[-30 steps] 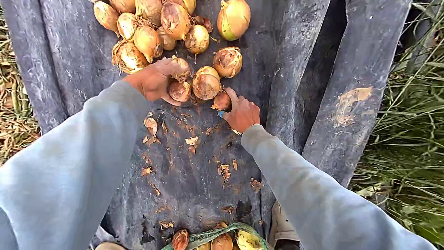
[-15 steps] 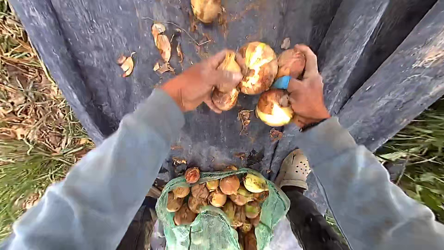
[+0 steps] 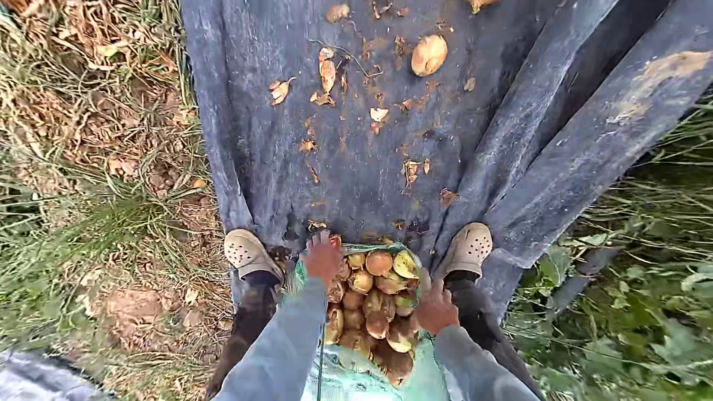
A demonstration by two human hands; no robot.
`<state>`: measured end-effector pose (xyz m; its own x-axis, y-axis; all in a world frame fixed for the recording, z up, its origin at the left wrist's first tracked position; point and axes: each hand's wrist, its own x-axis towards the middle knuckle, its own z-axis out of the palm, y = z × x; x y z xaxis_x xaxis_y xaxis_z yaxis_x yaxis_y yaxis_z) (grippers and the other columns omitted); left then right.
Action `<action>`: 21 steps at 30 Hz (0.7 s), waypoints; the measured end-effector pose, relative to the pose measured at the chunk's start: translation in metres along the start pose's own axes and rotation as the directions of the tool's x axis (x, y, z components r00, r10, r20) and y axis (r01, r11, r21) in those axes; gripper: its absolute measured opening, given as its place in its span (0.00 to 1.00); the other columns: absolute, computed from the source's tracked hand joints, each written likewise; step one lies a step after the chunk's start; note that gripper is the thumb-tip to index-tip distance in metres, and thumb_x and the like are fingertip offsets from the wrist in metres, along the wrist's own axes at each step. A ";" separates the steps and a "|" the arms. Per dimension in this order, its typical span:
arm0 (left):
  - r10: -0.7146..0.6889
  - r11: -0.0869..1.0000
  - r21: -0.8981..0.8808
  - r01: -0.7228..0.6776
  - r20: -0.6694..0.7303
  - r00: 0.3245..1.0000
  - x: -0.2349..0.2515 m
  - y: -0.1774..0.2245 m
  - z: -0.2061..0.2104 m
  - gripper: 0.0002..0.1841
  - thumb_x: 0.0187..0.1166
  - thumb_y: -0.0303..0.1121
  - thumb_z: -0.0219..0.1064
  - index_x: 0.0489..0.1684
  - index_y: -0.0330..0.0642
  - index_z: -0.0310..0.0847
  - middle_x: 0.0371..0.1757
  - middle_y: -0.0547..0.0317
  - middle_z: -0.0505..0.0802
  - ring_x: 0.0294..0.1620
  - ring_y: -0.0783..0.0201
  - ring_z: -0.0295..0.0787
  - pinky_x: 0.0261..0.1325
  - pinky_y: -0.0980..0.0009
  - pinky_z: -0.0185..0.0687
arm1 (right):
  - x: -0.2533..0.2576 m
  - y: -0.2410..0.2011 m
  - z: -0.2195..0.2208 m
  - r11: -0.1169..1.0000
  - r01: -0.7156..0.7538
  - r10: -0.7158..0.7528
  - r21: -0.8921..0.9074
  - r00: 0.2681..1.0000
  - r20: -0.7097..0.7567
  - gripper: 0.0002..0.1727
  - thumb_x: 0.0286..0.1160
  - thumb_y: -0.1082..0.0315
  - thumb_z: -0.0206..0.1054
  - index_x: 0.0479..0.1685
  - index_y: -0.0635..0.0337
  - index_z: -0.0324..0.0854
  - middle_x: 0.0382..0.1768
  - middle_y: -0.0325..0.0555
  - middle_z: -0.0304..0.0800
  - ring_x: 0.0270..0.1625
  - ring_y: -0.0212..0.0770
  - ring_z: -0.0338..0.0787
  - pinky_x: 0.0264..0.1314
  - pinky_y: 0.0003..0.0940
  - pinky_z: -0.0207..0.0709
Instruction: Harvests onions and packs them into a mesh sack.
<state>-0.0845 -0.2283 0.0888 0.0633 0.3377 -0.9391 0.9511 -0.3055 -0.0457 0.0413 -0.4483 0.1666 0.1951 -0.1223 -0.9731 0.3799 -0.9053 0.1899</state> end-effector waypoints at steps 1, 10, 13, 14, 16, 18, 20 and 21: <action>-0.006 1.000 0.004 0.006 -0.022 1.000 0.012 0.003 0.016 0.36 0.77 0.51 0.73 0.83 0.46 0.70 0.81 0.40 0.78 0.82 0.37 0.73 0.76 0.29 0.67 | 0.005 0.001 0.002 0.997 -0.071 0.070 0.005 0.995 0.071 0.56 0.71 0.64 0.75 0.98 0.53 0.39 0.86 0.71 0.62 0.77 0.71 0.79 0.71 0.65 0.79; 0.557 0.826 0.270 -0.494 -0.266 0.786 -0.161 -0.097 0.074 0.31 0.69 0.41 0.77 0.77 0.48 0.82 0.82 0.42 0.81 0.85 0.38 0.72 0.84 0.30 0.59 | -0.064 0.012 -0.003 0.964 -0.050 0.145 -0.260 0.920 0.363 0.33 0.74 0.65 0.71 0.79 0.72 0.70 0.75 0.71 0.78 0.77 0.67 0.80 0.74 0.68 0.75; 0.075 0.979 0.196 -0.054 -0.096 0.993 -0.191 -0.115 0.045 0.40 0.79 0.33 0.68 0.95 0.47 0.54 0.82 0.34 0.77 0.77 0.35 0.79 0.71 0.38 0.77 | -0.112 0.000 0.022 0.934 -0.020 0.174 -0.357 0.898 0.403 0.28 0.78 0.63 0.68 0.72 0.73 0.77 0.76 0.71 0.78 0.79 0.68 0.78 0.76 0.68 0.73; -0.089 0.984 0.160 0.077 0.072 0.993 -0.191 -0.115 0.031 0.38 0.87 0.32 0.59 0.97 0.44 0.43 0.76 0.34 0.82 0.71 0.37 0.85 0.68 0.42 0.82 | -0.126 -0.005 0.032 0.928 -0.039 0.195 -0.371 0.899 0.393 0.27 0.79 0.61 0.68 0.71 0.72 0.78 0.75 0.71 0.80 0.78 0.67 0.79 0.76 0.68 0.73; -0.223 0.975 0.074 0.211 0.321 0.920 -0.183 -0.114 0.008 0.35 0.93 0.34 0.48 0.97 0.39 0.34 0.68 0.36 0.89 0.70 0.40 0.88 0.72 0.46 0.81 | -0.147 -0.018 0.048 0.929 -0.119 0.249 -0.350 0.901 0.354 0.26 0.79 0.61 0.68 0.70 0.71 0.80 0.74 0.68 0.82 0.78 0.66 0.81 0.76 0.67 0.73; -0.193 0.981 0.080 0.176 0.426 0.884 -0.181 -0.116 -0.012 0.34 0.94 0.36 0.45 0.96 0.35 0.37 0.68 0.37 0.89 0.71 0.43 0.87 0.74 0.47 0.79 | -0.169 -0.033 0.061 0.932 -0.219 0.312 -0.288 0.889 0.334 0.26 0.78 0.61 0.69 0.68 0.71 0.81 0.73 0.68 0.83 0.77 0.64 0.81 0.77 0.65 0.73; -0.084 0.993 0.116 0.030 0.495 0.865 -0.182 -0.125 -0.034 0.31 0.92 0.35 0.50 0.92 0.29 0.50 0.72 0.35 0.86 0.73 0.40 0.85 0.75 0.43 0.78 | -0.181 -0.041 0.069 0.926 -0.313 0.366 -0.213 0.885 0.290 0.25 0.78 0.59 0.69 0.67 0.68 0.82 0.71 0.65 0.84 0.76 0.62 0.83 0.75 0.65 0.75; -0.036 0.990 0.134 -0.040 0.523 0.851 -0.183 -0.136 -0.046 0.28 0.89 0.33 0.54 0.86 0.28 0.62 0.74 0.35 0.84 0.75 0.38 0.83 0.75 0.40 0.77 | -0.183 -0.045 0.074 0.922 -0.340 0.380 -0.184 0.884 0.272 0.25 0.78 0.59 0.69 0.68 0.67 0.82 0.71 0.65 0.84 0.75 0.62 0.84 0.74 0.65 0.76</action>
<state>-0.2115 -0.2073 0.2827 -0.1387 -0.1673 -0.9761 0.8987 -0.4354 -0.0531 -0.0783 -0.4151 0.3262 0.0707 -0.5629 -0.8235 0.4506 -0.7185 0.5298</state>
